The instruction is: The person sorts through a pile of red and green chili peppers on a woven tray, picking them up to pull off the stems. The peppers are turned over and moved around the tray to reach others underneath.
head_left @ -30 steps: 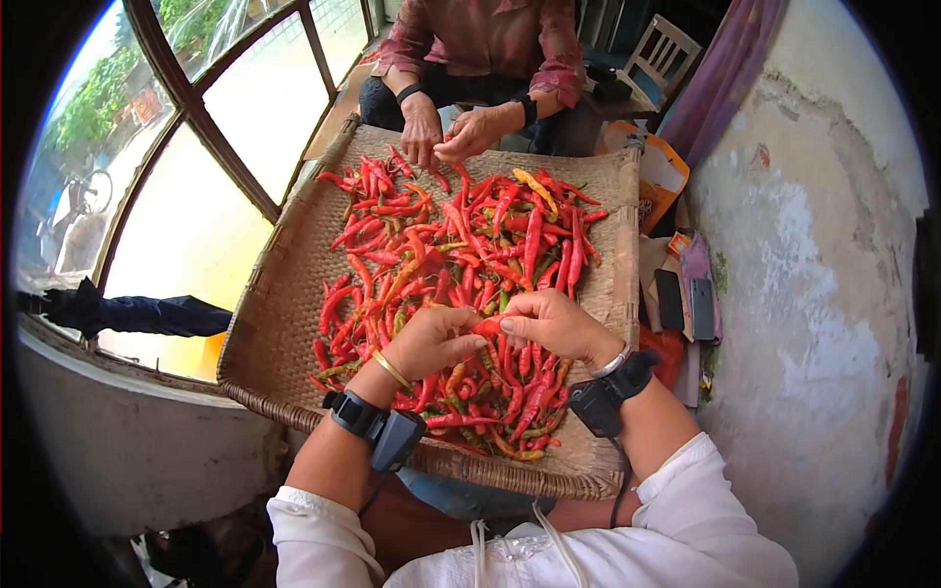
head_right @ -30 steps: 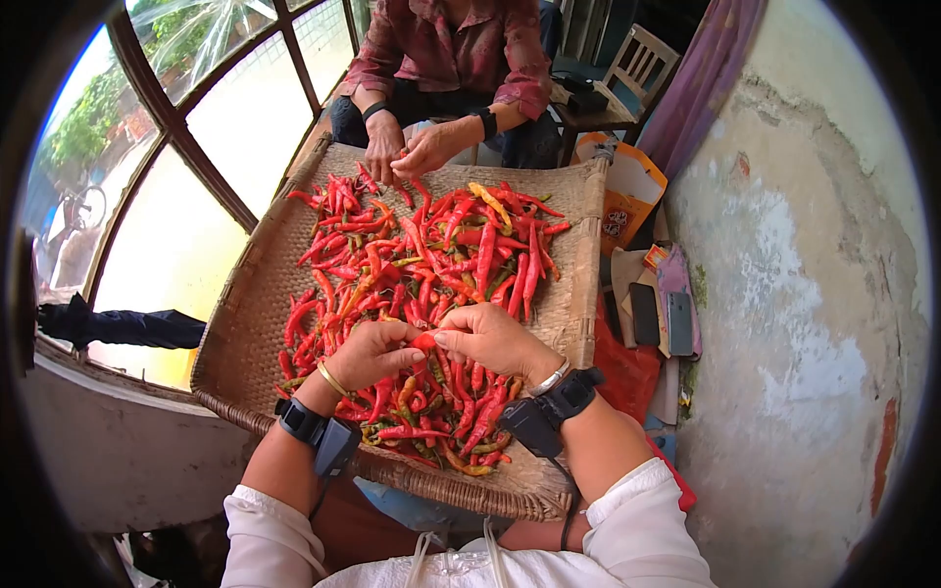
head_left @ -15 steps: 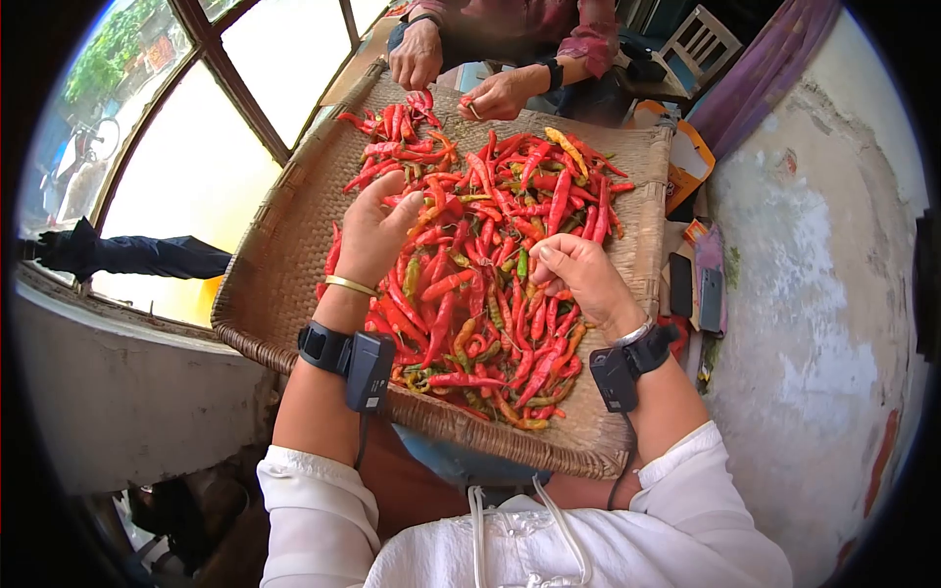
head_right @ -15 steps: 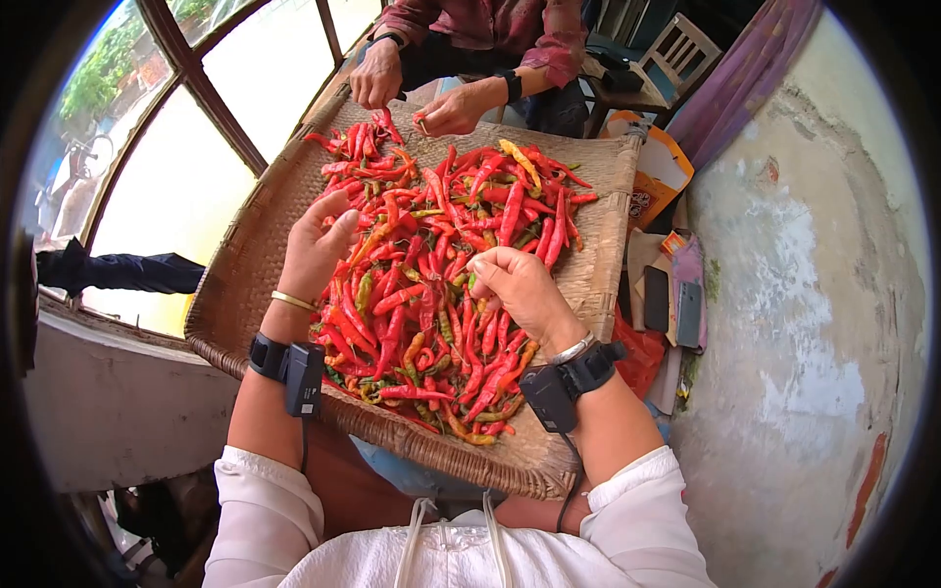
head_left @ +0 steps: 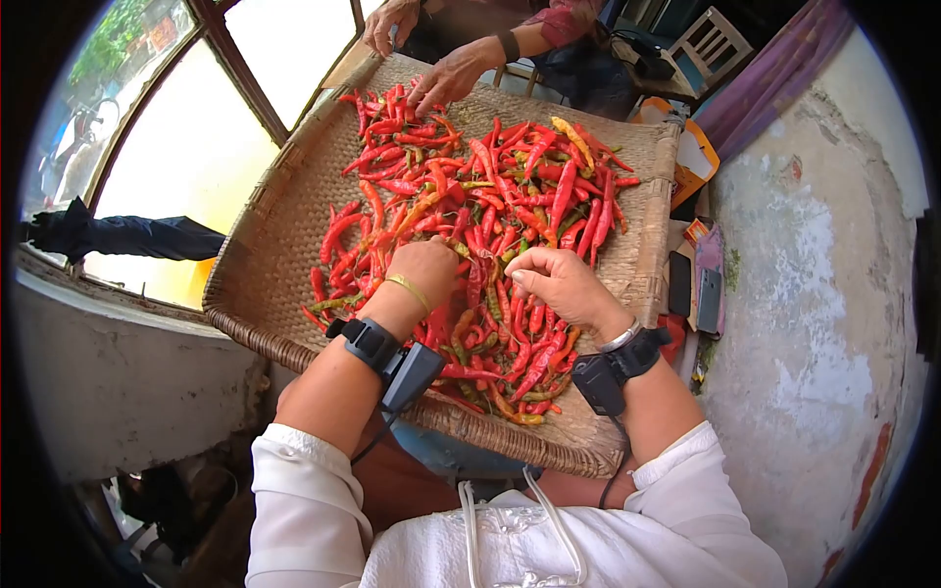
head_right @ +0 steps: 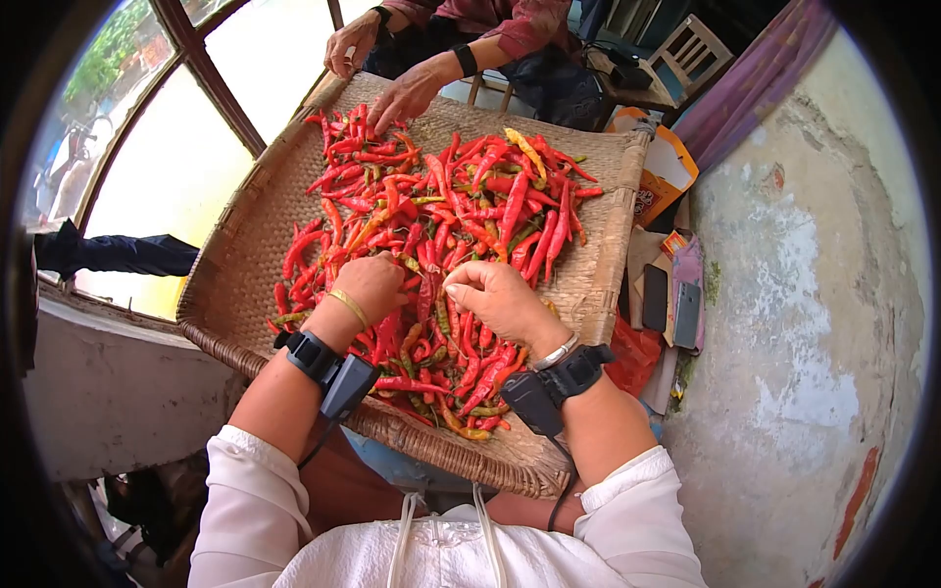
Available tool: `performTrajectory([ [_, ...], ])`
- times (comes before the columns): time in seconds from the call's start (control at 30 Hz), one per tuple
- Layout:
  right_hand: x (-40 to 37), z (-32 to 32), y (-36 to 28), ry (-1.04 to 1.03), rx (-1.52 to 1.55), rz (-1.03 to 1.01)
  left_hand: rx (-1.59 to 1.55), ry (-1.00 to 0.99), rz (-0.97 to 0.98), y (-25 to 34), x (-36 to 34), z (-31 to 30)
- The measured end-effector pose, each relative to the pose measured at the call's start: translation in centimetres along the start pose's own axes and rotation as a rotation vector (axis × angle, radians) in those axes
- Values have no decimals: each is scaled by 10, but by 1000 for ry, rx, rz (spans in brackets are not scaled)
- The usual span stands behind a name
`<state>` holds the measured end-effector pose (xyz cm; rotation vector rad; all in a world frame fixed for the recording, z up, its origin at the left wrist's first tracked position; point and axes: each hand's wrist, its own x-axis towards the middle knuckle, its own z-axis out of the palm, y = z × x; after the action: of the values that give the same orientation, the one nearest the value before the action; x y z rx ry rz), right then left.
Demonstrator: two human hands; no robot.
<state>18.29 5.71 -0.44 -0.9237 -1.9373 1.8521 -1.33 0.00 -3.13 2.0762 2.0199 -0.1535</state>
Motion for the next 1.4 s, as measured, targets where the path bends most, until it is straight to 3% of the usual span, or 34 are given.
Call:
performTrajectory([
  [0.13, -2, 1, -1, 6, -30, 23, -2, 36, -20, 4, 3, 6],
  [0.27, -1, 2, -2, 7, -49, 21, 19, -65, -8, 5, 1, 4],
  [0.43, 1, -1, 3, 3, -182, -17, -72, -61, 21, 15, -18, -28],
  [0.53, 0, 3, -2, 13, -128, -61, -281, 72, 91, 19, -25, -35],
  [0.6, 0, 4, -2, -20, -85, -55, -639, 361, 332, 24, -26, -33],
  [0.67, -1, 4, -5, -52, -44, -51, -707, 394, 338, 30, -26, -36],
  [0.73, -4, 1, -11, -128, 224, -18, -772, 429, 349, 32, -25, -37],
  [0.8, -4, -1, -14, -147, 224, -47, -1165, 271, 162, 32, -22, -37],
  [0.83, -5, -1, -14, -168, 228, -68, -1162, 271, 165, 32, -21, -36],
  [0.9, -4, 3, -9, -131, 232, -129, -1499, 193, 129, 32, -18, -31],
  [1.03, -3, 2, -8, -165, -65, 70, -1512, 196, 66, 28, -17, -37],
  [1.23, -5, 4, -9, -216, -292, 81, -1671, 544, -83, -3, -3, -55],
  [1.3, -3, 4, 0, -203, -263, -8, -1932, 681, -68, -16, 5, -54],
  [1.4, 0, 2, 5, -132, -242, 21, -2003, 712, -103, -20, 6, -54],
])
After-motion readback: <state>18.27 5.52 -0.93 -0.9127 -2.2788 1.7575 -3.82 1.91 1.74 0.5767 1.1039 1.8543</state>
